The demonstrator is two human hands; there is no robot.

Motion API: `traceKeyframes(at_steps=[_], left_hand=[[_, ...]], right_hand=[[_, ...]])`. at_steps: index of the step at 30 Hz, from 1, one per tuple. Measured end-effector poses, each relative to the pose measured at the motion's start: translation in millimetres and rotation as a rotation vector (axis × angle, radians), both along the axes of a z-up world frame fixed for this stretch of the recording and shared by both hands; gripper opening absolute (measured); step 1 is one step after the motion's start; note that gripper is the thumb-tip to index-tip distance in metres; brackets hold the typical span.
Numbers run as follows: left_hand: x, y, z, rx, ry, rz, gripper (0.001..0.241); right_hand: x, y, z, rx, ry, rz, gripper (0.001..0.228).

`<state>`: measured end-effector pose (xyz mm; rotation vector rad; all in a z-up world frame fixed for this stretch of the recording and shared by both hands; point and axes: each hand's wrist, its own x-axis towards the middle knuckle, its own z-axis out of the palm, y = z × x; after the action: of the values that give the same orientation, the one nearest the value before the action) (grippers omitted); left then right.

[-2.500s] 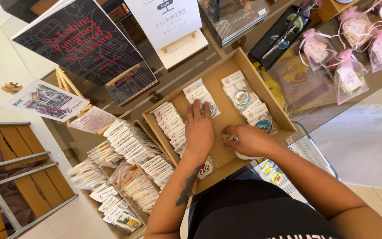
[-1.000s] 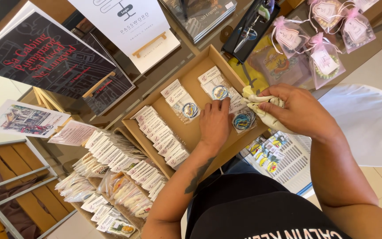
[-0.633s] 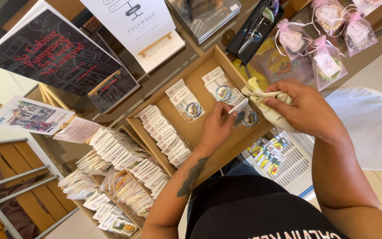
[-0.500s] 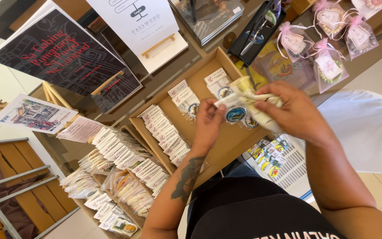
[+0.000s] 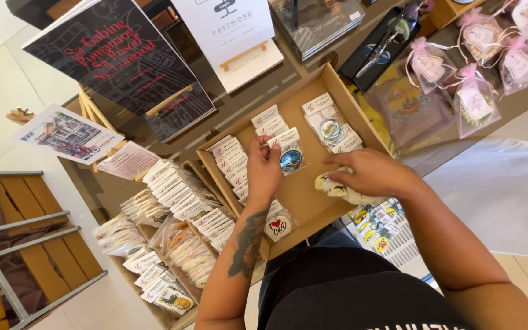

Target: Wiping individual packaged pins with a cloth and organizing them into a display tray on a store table.

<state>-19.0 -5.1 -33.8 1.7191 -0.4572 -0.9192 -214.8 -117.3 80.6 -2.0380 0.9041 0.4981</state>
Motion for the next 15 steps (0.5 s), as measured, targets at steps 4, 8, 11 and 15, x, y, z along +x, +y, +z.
traceKeyframes(at_steps=[4,8,11,15], left_hand=[[2,0,-15,0.114,-0.069,-0.032,0.025],[0,-1,11,0.24,-0.22,-0.136,0.035],[-3,-2,21,0.195,-0.263,-0.159,0.045],[-6,-2,27,0.084,-0.329,-0.167,0.055]], right_hand=[[26,14,-16,0.071,0.044,0.09,0.05],[40,21,-39,0.043,0.186,0.194,0.064],[43,24,-46,0.043,0.222,0.219,0.067],[44,26,-53,0.032,0.242,0.247,0.071]])
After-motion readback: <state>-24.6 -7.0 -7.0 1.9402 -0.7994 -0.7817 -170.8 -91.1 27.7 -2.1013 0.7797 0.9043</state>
